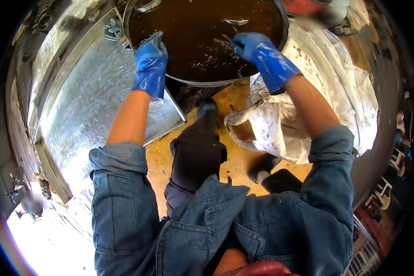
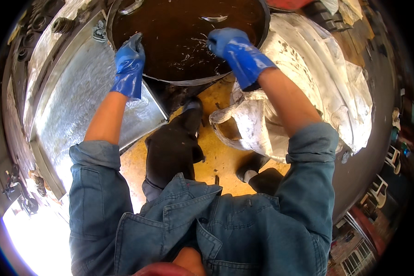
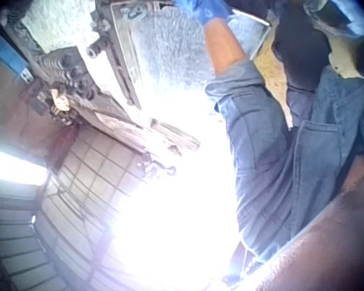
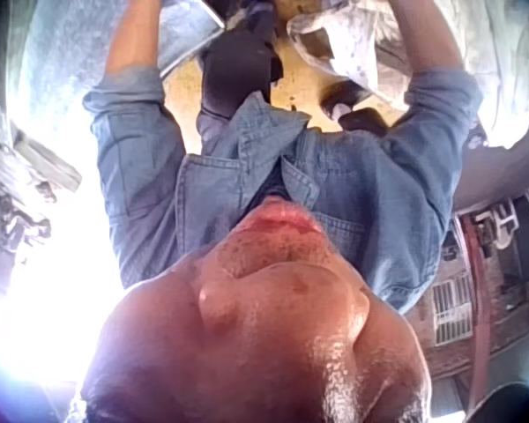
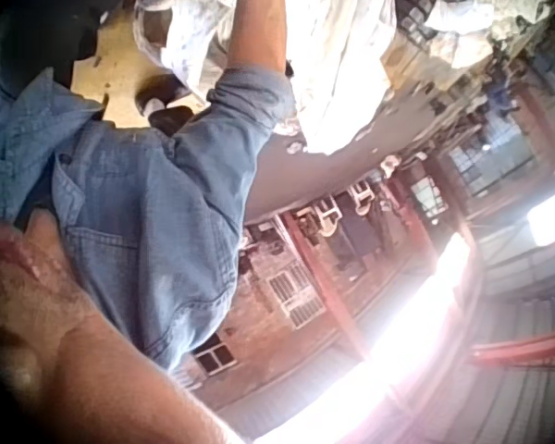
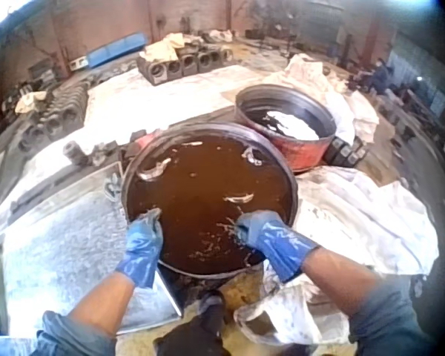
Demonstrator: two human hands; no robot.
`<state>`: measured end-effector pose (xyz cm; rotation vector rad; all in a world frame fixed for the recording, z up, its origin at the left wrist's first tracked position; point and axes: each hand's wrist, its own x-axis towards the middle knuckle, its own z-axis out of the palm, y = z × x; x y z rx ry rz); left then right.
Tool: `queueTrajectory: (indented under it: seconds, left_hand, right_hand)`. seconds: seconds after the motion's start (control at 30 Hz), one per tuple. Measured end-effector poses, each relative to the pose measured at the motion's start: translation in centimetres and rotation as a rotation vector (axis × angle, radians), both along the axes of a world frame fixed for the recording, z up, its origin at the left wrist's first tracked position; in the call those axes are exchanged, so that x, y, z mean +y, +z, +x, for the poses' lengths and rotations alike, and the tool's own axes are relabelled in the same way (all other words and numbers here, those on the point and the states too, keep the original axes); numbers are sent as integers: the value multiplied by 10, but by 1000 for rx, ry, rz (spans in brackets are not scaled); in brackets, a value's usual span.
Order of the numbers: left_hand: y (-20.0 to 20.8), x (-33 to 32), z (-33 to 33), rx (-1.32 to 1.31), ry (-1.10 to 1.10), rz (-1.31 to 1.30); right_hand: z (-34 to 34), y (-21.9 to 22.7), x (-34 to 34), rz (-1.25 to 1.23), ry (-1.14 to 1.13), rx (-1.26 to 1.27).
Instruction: The person retrieves metal parts from a white sack and places them into a large metal basin filled with dark liquid. They scrub the parts by hand and use a red plastic scoop to pour liquid over them, ensuring they are fully coated. The person handles the parts one by one, moving them between the sack and the basin.
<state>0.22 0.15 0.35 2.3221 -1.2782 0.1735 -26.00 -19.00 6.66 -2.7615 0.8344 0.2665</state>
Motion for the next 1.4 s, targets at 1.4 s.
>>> queueTrajectory:
  seconds: [1.4]
  left_hand:
    - [8,9,2,17,-52,191]
  right_hand:
    - [-452,-384,-76,112,-716,486]
